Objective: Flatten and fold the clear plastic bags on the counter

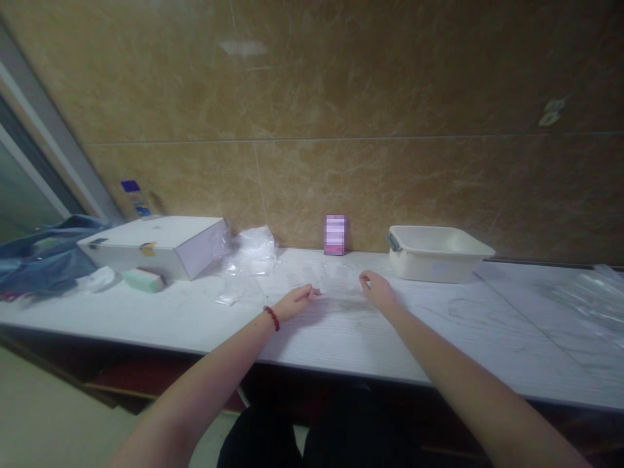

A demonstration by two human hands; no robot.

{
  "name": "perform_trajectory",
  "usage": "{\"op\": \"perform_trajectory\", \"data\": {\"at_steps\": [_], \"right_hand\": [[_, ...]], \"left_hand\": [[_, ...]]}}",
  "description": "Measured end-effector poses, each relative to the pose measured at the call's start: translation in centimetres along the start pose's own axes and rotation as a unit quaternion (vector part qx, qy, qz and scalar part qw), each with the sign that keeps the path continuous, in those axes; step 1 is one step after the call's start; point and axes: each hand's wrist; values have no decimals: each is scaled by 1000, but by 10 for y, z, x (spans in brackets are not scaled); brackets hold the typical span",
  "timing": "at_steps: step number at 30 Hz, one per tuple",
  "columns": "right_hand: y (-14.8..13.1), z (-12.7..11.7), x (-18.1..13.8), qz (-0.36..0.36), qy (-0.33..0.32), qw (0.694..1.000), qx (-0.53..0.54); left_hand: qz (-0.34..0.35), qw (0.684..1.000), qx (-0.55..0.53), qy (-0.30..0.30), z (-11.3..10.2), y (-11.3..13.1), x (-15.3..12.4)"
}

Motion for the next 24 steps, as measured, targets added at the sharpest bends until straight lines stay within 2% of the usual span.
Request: {"op": "perform_trajectory", "data": {"at_steps": [4, 8, 10, 13, 18, 21, 24], "right_hand": [[5, 0, -6, 7, -32, 999, 32], [0, 2, -19, -24, -115, 993, -16], [-6, 5, -24, -35, -133, 989, -45], [-17, 9, -25, -28, -112, 990, -80], [-18, 11, -13, 19, -66, 991, -112], [-8, 6, -8, -13, -55, 993, -106], [4, -2, -7, -77, -57, 990, -106]], "left_hand": [[-24, 1000, -4, 10, 2, 2, 0], [-36, 999, -30, 25, 5, -1, 1], [-46, 997, -51, 29, 6, -3, 1], [-57, 997, -52, 31, 5, -6, 1], [-19, 1000, -4, 18, 2, -9, 0], [13, 998, 67, -7, -1, -11, -2], [48, 981, 182, -38, -5, -11, -6]]}}
Point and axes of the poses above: each hand's wrist, its own x-axis towards the middle knuckle, its own z-axis out of the palm, y = z × x, and after that the axes turned 9 degrees about -z, right-handed
